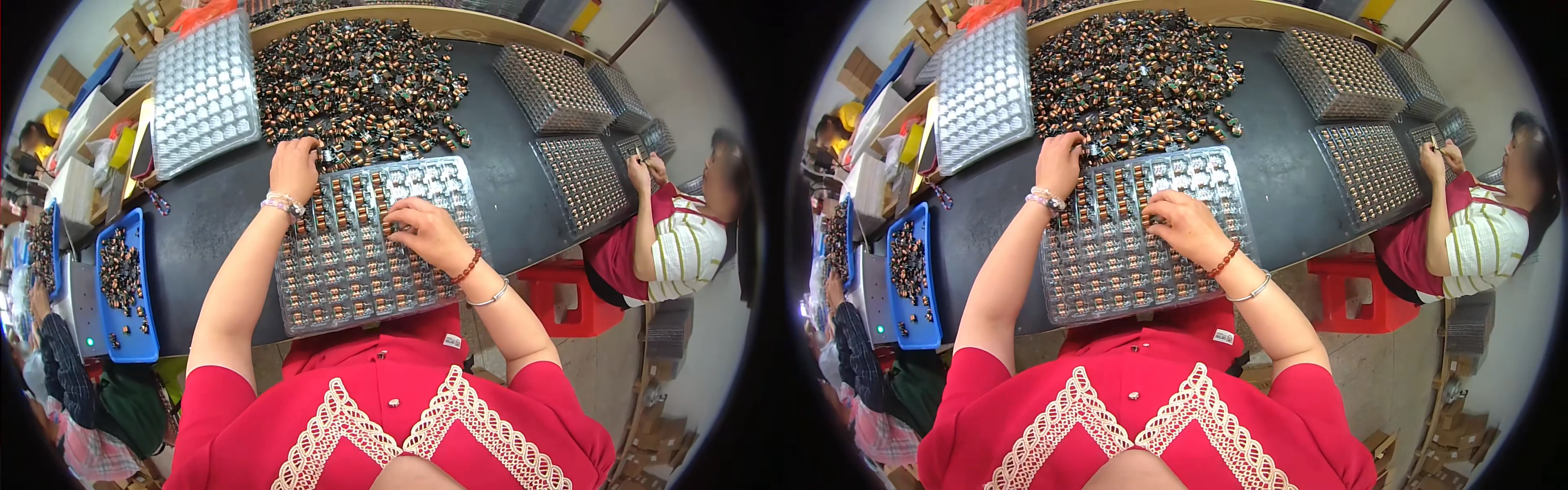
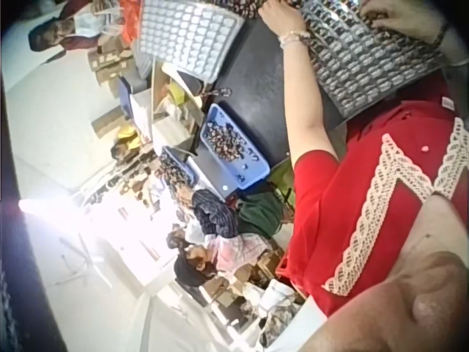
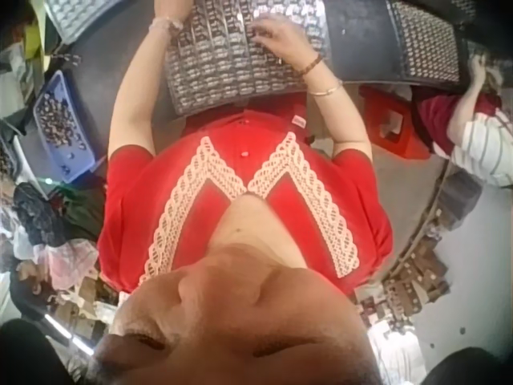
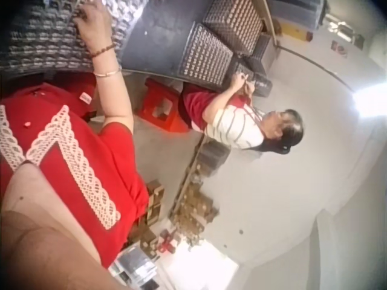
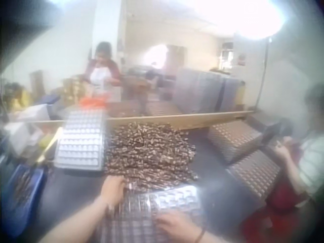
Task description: The person picks up small electronic components from a pile on the table and places them one at a time into the slots of a plastic blister tray by hand.
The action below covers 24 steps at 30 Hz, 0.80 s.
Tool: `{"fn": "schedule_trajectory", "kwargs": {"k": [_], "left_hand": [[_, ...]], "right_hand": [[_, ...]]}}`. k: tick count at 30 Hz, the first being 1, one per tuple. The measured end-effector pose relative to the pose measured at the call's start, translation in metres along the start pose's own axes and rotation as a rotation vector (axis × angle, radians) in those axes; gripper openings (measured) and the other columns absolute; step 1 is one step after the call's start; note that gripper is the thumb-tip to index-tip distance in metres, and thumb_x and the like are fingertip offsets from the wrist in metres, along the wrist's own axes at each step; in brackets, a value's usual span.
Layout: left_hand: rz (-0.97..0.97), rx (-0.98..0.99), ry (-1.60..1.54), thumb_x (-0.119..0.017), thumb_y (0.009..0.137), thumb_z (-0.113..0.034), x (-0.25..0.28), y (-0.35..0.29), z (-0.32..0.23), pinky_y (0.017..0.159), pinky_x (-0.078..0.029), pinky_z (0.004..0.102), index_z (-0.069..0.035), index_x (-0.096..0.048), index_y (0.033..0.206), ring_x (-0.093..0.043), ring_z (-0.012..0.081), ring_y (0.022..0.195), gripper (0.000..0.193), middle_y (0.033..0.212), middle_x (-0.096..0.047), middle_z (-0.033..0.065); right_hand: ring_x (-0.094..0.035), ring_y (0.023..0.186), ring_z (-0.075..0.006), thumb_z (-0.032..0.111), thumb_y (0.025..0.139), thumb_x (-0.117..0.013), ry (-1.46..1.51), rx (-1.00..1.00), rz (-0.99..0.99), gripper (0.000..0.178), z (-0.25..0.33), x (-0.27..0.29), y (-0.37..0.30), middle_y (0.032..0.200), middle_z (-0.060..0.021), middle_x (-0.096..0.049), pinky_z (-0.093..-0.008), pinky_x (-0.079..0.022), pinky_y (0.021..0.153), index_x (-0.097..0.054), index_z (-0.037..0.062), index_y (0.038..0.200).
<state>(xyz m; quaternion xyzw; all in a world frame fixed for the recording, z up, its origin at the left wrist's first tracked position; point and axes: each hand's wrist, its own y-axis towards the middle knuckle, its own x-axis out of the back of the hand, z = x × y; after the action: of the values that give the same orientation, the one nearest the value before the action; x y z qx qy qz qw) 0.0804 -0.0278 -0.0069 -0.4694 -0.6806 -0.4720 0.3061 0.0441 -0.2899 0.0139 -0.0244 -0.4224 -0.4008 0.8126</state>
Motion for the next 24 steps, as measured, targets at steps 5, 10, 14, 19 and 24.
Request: {"fn": "schedule_trajectory", "kwargs": {"k": [5, 10, 14, 19, 24], "left_hand": [[-0.12, 0.038, -0.195, -0.054, 0.083, -0.009, -0.002, -0.002, 0.002, 0.085, -0.042, 0.0385, -0.006, -0.06, 0.099, -0.053, 0.0295, 0.097, 0.017, 0.098, -0.06, 0.0107], [-0.137, 0.107, -0.4, -0.058, 0.083, -0.014, -0.002, -0.007, 0.001, 0.076, -0.046, 0.0377, -0.005, -0.062, 0.097, -0.06, 0.0284, 0.084, 0.017, 0.089, -0.064, 0.0123], [-0.094, 0.175, -0.552, -0.06, 0.083, -0.016, -0.005, -0.012, 0.0, 0.068, -0.049, 0.0313, -0.003, -0.064, 0.096, -0.064, 0.0236, 0.074, 0.019, 0.084, -0.066, 0.0134], [0.015, 0.217, -0.604, -0.059, 0.084, -0.009, 0.002, -0.02, 0.0, 0.068, -0.048, 0.0246, 0.0, -0.064, 0.096, -0.063, 0.012, 0.074, 0.016, 0.082, -0.067, 0.0082], [0.035, 0.282, -0.738, -0.06, 0.083, -0.008, 0.007, -0.018, -0.001, 0.067, -0.048, 0.024, 0.001, -0.064, 0.094, -0.064, 0.0113, 0.075, 0.014, 0.081, -0.067, 0.0072]], "right_hand": [[-0.06, 0.079, -0.0223, 0.005, 0.072, -0.066, -0.069, 0.102, -0.033, 0.016, -0.004, -0.002, -0.004, 0.093, -0.0076, -0.059, -0.0315, -0.05, 0.067, -0.063, 0.0038, 0.087], [-0.059, 0.084, -0.0202, 0.003, 0.072, -0.057, -0.422, 0.242, 0.065, 0.015, 0.006, 0.002, -0.005, 0.095, -0.0076, -0.058, -0.0299, -0.051, 0.067, -0.06, 0.0007, 0.087], [-0.056, 0.086, -0.0182, 0.004, 0.071, -0.055, -0.531, 0.3, 0.105, 0.013, 0.008, 0.001, -0.003, 0.097, -0.0066, -0.055, -0.0262, -0.051, 0.066, -0.058, 0.0002, 0.082], [-0.055, 0.095, -0.0253, 0.008, 0.074, -0.058, -0.356, 0.13, -0.153, 0.013, -0.037, 0.036, 0.024, 0.108, -0.0071, -0.055, -0.034, -0.05, 0.075, -0.06, 0.0062, 0.087], [-0.054, 0.1, -0.0293, 0.032, 0.072, -0.071, -0.558, -0.565, -0.175, 0.042, -0.11, 0.077, 0.069, 0.112, -0.0124, -0.054, -0.039, -0.046, 0.084, -0.059, 0.0165, 0.109]]}}
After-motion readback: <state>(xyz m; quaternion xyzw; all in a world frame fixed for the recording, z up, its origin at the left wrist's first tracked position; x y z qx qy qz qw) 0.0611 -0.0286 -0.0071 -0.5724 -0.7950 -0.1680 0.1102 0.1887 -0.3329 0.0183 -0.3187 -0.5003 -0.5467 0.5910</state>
